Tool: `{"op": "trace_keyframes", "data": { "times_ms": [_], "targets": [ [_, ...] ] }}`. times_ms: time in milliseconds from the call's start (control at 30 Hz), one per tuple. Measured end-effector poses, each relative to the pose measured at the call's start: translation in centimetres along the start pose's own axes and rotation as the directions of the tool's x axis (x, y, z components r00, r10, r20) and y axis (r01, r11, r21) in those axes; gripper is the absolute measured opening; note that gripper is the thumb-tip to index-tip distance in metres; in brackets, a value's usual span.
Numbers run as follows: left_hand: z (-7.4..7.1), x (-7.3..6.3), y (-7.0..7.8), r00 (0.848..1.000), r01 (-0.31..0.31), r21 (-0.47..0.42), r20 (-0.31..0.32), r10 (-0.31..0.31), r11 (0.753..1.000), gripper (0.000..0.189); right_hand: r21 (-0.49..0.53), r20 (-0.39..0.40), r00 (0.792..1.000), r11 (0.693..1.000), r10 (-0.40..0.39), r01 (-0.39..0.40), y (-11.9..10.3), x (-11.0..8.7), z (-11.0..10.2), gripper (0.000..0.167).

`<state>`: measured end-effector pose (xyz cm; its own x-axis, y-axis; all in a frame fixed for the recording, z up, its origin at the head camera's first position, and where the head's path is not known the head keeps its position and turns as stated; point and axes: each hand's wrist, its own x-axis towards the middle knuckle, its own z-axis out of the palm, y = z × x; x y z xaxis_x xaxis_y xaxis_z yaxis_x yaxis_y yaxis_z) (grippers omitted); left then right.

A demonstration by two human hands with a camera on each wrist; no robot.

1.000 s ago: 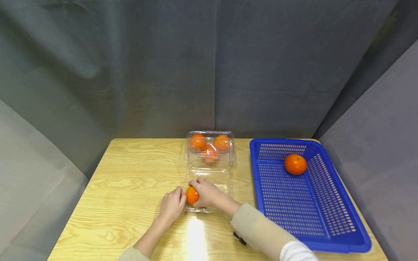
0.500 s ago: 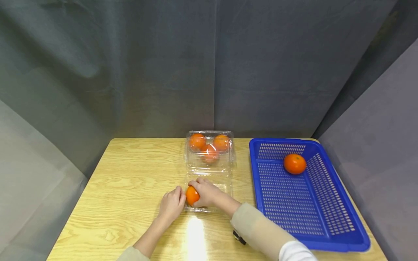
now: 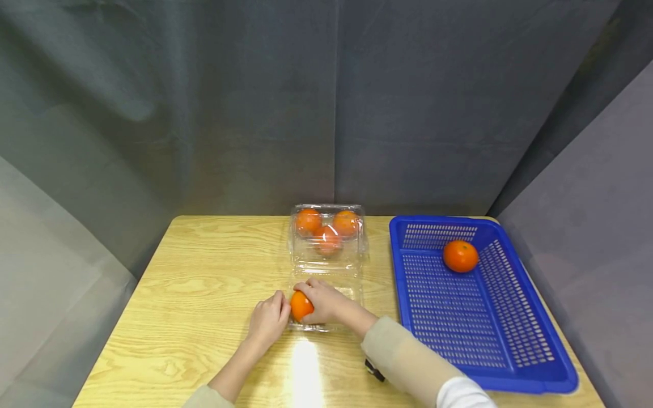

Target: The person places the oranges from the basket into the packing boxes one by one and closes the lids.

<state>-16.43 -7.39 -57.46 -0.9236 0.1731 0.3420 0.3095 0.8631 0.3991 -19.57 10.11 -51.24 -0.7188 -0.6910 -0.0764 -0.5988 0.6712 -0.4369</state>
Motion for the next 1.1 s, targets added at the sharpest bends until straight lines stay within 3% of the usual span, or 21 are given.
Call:
{"op": "trace_keyframes", "data": {
  "times_ms": [400, 733, 900, 1100],
  "targets": [
    [0.1, 0.1, 0.0, 1.0, -0.003, 0.01, 0.002, 0.003, 1.0, 0.015, 0.046, 0.05, 0.999, 0.999, 0.001, -0.004, -0.1, -0.2, -0.5, 0.065],
    [0.5, -0.1, -0.3, 0.997, -0.046, -0.019, -0.056, 0.045, 0.999, 0.017, 0.089, 0.09, 0.995, 0.994, 0.049, -0.057, -0.3, -0.6, -1.8, 0.064],
    [0.2, -0.1, -0.2, 1.0, -0.014, -0.036, -0.001, 0.014, 0.999, 0.017, 0.096, 0.038, 0.999, 0.995, 0.036, -0.039, -0.2, -0.9, -3.0, 0.06],
    [0.0, -0.1, -0.2, 1.0, 0.006, -0.023, 0.028, -0.005, 1.0, 0.017, 0.067, -0.11, 0.994, 0.998, -0.004, 0.011, -0.1, -1.5, -5.5, 0.048]
  ]
}}
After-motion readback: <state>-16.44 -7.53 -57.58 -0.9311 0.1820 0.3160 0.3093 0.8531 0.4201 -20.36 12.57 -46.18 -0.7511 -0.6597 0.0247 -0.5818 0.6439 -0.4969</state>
